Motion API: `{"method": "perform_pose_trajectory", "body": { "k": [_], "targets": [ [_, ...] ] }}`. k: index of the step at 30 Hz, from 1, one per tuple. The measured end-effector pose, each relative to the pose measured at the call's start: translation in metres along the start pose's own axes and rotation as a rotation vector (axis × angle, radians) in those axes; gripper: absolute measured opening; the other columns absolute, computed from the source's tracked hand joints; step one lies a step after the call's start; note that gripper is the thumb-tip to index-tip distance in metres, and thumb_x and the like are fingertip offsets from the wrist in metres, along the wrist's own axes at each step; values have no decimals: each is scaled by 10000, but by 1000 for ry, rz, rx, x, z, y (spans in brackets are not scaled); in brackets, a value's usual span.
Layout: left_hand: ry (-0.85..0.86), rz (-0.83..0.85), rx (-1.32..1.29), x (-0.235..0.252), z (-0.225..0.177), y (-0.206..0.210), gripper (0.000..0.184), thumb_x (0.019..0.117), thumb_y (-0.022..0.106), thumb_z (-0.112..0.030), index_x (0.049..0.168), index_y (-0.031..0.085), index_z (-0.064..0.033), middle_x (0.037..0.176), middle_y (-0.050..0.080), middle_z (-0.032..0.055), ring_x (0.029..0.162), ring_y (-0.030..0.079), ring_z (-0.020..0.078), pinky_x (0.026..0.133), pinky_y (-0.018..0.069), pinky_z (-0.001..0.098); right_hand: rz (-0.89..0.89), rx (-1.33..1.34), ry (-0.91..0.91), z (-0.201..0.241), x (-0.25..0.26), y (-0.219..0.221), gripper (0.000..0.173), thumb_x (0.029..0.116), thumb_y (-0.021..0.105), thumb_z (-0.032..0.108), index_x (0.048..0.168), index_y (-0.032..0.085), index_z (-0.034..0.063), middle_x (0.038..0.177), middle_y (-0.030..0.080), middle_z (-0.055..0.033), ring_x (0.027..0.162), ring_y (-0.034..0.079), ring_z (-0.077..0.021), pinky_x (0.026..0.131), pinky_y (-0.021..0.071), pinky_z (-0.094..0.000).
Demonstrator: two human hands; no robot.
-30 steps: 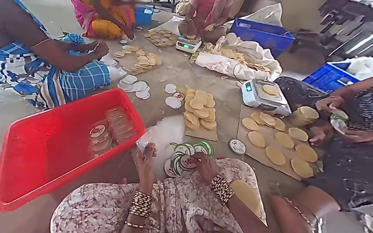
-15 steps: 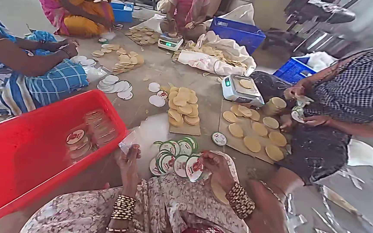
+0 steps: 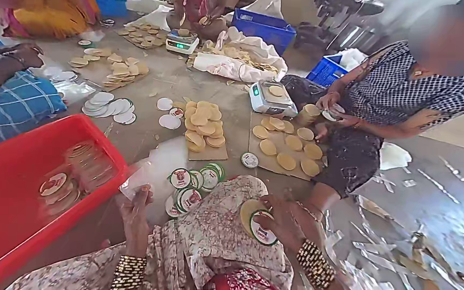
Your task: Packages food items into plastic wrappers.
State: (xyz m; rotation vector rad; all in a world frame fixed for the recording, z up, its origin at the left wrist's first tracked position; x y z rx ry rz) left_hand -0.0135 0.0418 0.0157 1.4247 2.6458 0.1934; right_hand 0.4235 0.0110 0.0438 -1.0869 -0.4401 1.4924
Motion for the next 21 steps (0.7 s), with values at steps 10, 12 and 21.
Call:
{"method": "perform_pose_trajectory", "body": {
  "k": [10, 12, 21],
  "targets": [
    [145, 146, 123, -15, -18, 13, 78, 965, 599, -89, 974, 665, -49, 763, 666, -86, 681, 638, 10, 689, 558, 189, -201, 621, -218, 40, -26, -30, 302, 785, 799, 207, 1023, 684, 61, 841, 712, 22, 723, 690, -47, 678, 602, -241],
    [146, 157, 150, -17, -18, 16, 81, 965, 607, -103, 970, 670, -51, 755, 662, -84, 675, 636, 8, 679, 557, 183, -406, 704, -320, 33, -34, -40, 406, 758, 823, 251, 1083, 675, 57, 909, 746, 26, 809, 723, -48, 739, 624, -246],
    [121, 152, 177, -22, -14, 16, 103, 968, 607, -110, 986, 670, -30, 773, 667, -58, 683, 642, 23, 672, 557, 190, -497, 122, -362, 14, -28, -21, 407, 863, 726, 412, 1014, 753, 35, 946, 732, -104, 900, 693, -232, 843, 561, -446]
  ]
}}
Point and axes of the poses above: each hand's wrist, its own x-axis towards the middle knuckle, its own y-axis out of the palm, z = x × y, the point moved 8 cm from there along x, towards the middle knuckle
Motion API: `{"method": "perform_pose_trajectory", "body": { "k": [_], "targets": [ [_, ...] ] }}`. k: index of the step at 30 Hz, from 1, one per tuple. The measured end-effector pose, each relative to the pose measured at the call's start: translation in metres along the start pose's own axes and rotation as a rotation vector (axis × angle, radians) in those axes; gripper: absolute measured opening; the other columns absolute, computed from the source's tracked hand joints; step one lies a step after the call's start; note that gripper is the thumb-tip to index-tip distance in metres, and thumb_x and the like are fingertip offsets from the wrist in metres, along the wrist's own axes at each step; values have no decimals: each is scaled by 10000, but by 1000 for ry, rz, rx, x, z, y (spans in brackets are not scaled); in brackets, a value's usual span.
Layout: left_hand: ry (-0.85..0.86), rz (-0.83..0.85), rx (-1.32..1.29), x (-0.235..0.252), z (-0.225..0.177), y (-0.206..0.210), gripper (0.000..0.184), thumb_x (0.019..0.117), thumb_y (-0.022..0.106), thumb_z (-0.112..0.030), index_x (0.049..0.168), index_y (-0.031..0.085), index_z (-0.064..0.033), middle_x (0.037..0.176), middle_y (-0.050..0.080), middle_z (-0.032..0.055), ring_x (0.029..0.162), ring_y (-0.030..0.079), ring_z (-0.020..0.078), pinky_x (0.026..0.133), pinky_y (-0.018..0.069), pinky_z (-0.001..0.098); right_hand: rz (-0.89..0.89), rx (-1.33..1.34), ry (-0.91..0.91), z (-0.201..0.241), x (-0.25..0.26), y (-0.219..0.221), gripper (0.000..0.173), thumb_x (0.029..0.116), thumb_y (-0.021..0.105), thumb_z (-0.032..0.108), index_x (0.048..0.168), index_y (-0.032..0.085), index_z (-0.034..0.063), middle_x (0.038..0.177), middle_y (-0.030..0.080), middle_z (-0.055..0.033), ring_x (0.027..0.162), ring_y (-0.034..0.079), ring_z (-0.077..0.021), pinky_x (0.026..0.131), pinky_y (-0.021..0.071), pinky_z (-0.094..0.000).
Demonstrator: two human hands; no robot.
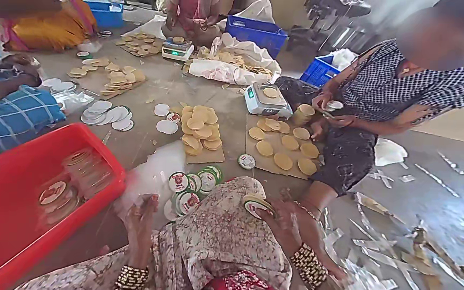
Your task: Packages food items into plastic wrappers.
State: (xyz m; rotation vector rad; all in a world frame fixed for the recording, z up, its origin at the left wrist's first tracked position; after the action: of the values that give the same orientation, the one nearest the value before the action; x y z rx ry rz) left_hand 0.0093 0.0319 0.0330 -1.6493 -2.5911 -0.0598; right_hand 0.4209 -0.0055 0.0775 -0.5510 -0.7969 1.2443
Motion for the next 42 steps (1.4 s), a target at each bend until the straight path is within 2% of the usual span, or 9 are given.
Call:
{"method": "perform_pose_trajectory", "body": {
  "k": [3, 8, 11, 15, 17, 21, 26, 37, 42],
  "targets": [
    [35, -14, 7, -1, -5, 0, 101, 968, 611, -109, 998, 668, -31, 783, 668, -61, 699, 643, 18, 686, 557, 189, -59, -25, -70, 10, -2, -7, 304, 861, 723, 337, 961, 741, 49, 909, 721, -85, 851, 685, -205, 792, 572, -393],
    [147, -37, -22, -21, -38, -3, 124, 897, 685, -52, 997, 695, 21, 893, 729, -18, 854, 690, 27, 828, 584, 229, 174, -67, 22, 16, -6, -2, 266, 932, 724, 162, 1128, 735, -17, 1082, 737, -196, 1020, 712, -331, 951, 547, -512],
    [291, 34, -3, -44, -70, 3, 138, 877, 770, -168, 983, 748, -83, 936, 756, -64, 904, 711, 19, 859, 610, 244, 120, -15, 28, 7, -2, -2, 357, 932, 723, 252, 1104, 714, -61, 962, 734, -236, 890, 722, -360, 841, 554, -591],
    [428, 161, 72, -75, -104, 12, 142, 920, 743, -304, 958, 735, -168, 923, 726, -85, 910, 673, -19, 835, 580, 195, -16, 372, 53, 37, 13, -20, 302, 851, 782, 120, 1113, 690, 0, 988, 750, 10, 915, 707, -5, 878, 601, -257],
    [546, 230, 78, -89, -118, 16, 158, 965, 698, -297, 947, 706, -141, 918, 709, -46, 948, 660, 15, 876, 548, 196, -35, 621, -59, 74, 23, -38, 314, 816, 762, -15, 1098, 703, 109, 1000, 767, 126, 926, 715, 28, 880, 607, -217],
    [707, 345, 71, -108, -137, 20, 128, 1010, 630, -195, 973, 690, -88, 922, 691, 30, 999, 659, 106, 983, 512, 249, 105, 800, -429, 147, 34, -76, 401, 891, 794, 171, 1239, 701, 345, 1170, 733, 176, 1067, 694, -12, 951, 586, -239],
    [811, 418, 129, -121, -148, 26, 180, 1043, 554, -207, 969, 669, -89, 883, 648, 54, 960, 622, 161, 985, 464, 264, 371, 902, -682, 207, 28, -92, 121, 954, 713, 197, 1068, 728, 156, 1056, 743, 48, 1069, 690, -98, 1019, 543, -348],
    [740, 467, 101, -131, -153, 35, 189, 1033, 567, -177, 970, 682, -42, 881, 675, 87, 944, 638, 176, 953, 483, 243, 520, 832, -657, 248, -17, -51, 172, 968, 702, 210, 971, 729, 41, 937, 743, -68, 1150, 639, -176, 1146, 396, -378],
    [580, 567, 22, -134, -147, 39, 147, 905, 737, -90, 954, 696, 42, 890, 691, 147, 926, 653, 185, 888, 512, 243, 537, 832, -562, 236, -11, -33, 143, 935, 759, 183, 938, 726, 44, 924, 750, -30, 1149, 652, -149, 1153, 415, -388]
  ]
}}
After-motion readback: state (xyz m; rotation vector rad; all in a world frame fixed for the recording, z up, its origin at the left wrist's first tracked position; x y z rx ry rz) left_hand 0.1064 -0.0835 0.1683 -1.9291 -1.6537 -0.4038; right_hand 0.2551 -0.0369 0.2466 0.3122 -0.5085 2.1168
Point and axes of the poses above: each hand's wrist, its own x-axis towards the middle knuckle, its own y-axis out of the palm, z = x × y, the point moved 8 cm from there along x, towards the middle knuckle
